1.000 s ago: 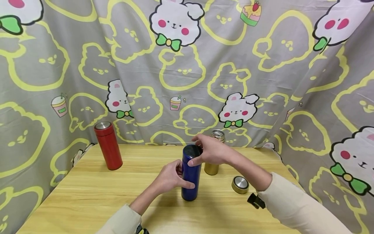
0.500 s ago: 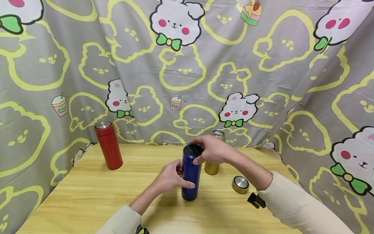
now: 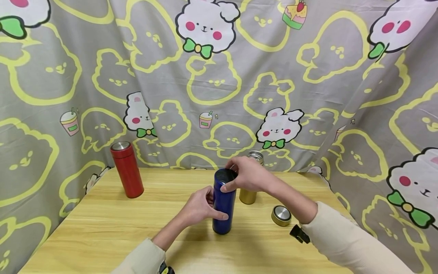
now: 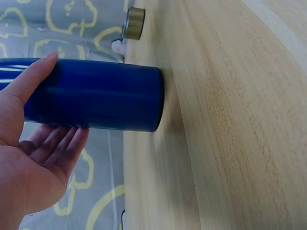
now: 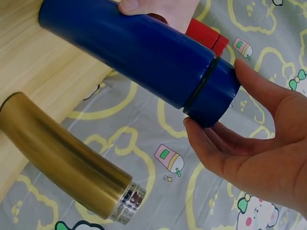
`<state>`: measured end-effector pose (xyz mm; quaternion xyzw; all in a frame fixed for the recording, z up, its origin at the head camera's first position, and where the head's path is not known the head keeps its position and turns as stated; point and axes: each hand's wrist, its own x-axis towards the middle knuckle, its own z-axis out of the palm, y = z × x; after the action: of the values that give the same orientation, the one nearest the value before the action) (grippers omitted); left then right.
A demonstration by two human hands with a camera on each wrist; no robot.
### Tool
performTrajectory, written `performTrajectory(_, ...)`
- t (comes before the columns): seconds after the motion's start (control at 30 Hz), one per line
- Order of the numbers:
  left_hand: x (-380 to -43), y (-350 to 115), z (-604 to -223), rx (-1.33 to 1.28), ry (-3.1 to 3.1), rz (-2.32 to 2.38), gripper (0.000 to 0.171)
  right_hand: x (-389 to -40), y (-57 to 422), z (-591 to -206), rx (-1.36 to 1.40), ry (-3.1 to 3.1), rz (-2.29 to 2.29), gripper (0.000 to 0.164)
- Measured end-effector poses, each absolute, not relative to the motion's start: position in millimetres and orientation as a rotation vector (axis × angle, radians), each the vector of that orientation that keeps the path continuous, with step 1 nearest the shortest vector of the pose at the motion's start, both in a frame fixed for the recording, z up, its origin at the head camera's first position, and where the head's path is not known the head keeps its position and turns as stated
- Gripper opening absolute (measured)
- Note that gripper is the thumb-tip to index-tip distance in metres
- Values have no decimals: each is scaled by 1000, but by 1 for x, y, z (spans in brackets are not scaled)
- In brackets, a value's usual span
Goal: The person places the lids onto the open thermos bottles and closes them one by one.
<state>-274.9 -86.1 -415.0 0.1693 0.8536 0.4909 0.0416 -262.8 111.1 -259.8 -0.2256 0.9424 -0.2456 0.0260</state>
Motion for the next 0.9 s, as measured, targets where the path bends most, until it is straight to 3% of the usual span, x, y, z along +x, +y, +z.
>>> performTrajectory(0.23,-275,-86,-414,502,2625,1486,65,-263,107,-265,-599,3019,-690,68)
performTrajectory(0.57,-275,-86,-415,489,2619,1487,65,-263,107,-267,-605,2982,-732,65)
performTrajectory(0.8,-275,-86,-416,490,2629,1484,65,-261,110,-262,-663,2855,-773,84)
performTrajectory(0.9,-275,-85,-415,494,2626,1488,63,-260,112,-258,-723,2786,-816,81)
